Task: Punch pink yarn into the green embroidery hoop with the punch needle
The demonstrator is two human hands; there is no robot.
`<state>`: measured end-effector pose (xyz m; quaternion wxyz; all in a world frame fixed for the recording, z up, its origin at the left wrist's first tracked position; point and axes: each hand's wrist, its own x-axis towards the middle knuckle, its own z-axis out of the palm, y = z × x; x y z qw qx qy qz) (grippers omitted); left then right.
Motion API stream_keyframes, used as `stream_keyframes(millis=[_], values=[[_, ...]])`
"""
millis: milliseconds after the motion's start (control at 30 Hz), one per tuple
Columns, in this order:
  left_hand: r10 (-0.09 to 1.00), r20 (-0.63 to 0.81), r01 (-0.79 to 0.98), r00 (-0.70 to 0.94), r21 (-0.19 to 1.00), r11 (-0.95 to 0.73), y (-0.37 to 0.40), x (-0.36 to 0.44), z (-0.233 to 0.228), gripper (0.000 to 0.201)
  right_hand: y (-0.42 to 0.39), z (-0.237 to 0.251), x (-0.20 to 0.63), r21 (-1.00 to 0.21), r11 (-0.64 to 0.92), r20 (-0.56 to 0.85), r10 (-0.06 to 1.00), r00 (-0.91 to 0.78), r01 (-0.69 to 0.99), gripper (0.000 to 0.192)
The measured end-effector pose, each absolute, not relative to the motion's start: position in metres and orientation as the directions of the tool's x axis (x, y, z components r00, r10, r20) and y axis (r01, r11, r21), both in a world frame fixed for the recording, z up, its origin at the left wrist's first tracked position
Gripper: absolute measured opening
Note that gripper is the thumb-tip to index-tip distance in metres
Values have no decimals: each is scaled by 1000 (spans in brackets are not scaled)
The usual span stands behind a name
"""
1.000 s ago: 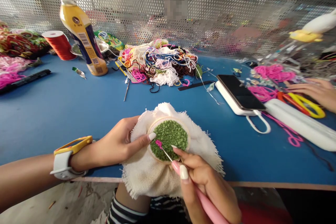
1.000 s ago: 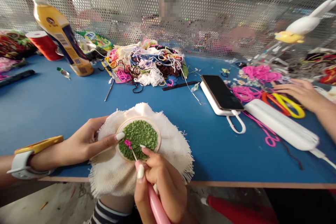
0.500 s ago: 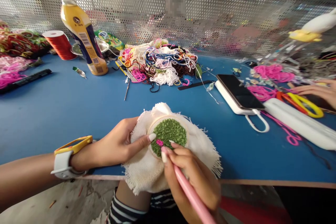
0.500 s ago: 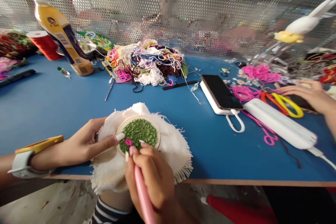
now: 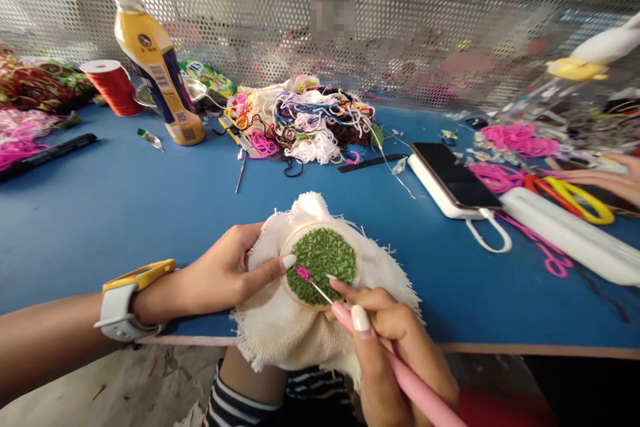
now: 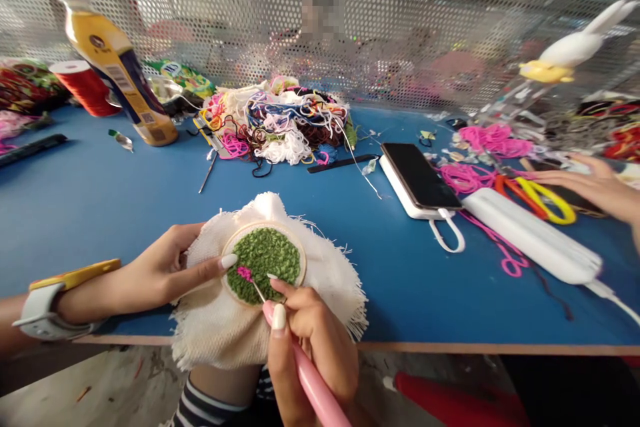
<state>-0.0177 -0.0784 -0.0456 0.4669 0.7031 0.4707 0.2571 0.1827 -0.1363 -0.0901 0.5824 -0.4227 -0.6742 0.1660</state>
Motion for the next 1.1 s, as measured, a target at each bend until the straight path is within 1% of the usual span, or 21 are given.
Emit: stream_keyframes(millis=[200,400,567,700,933,1100], values=[[901,-87,415,425,903,-109,-78,-18,-45,26,-135,-90,184,-686,616,665,747,-10,388,16],[900,-59,394,431,910,-129,-78,-16,-43,26,-136,-89,183,-715,595,651,758,38,369,17],[902,-95,416,422,904,-100,-79,-17,-44,27,-135,-87,184,-693,603,655,756,-5,396,17],[900,-91,403,427,910,-99,-77,-17,-45,27,-134,-88,185,-678,625,671,741,-21,388,17],[897,-71,366,436,925,-104,-77,-17,-45,26,-137,-90,183,-771,565,605,794,59,294,18],[898,-81,371,432,924,-95,-77,-17,-44,26,-137,-89,180,-791,553,588,805,77,261,19]])
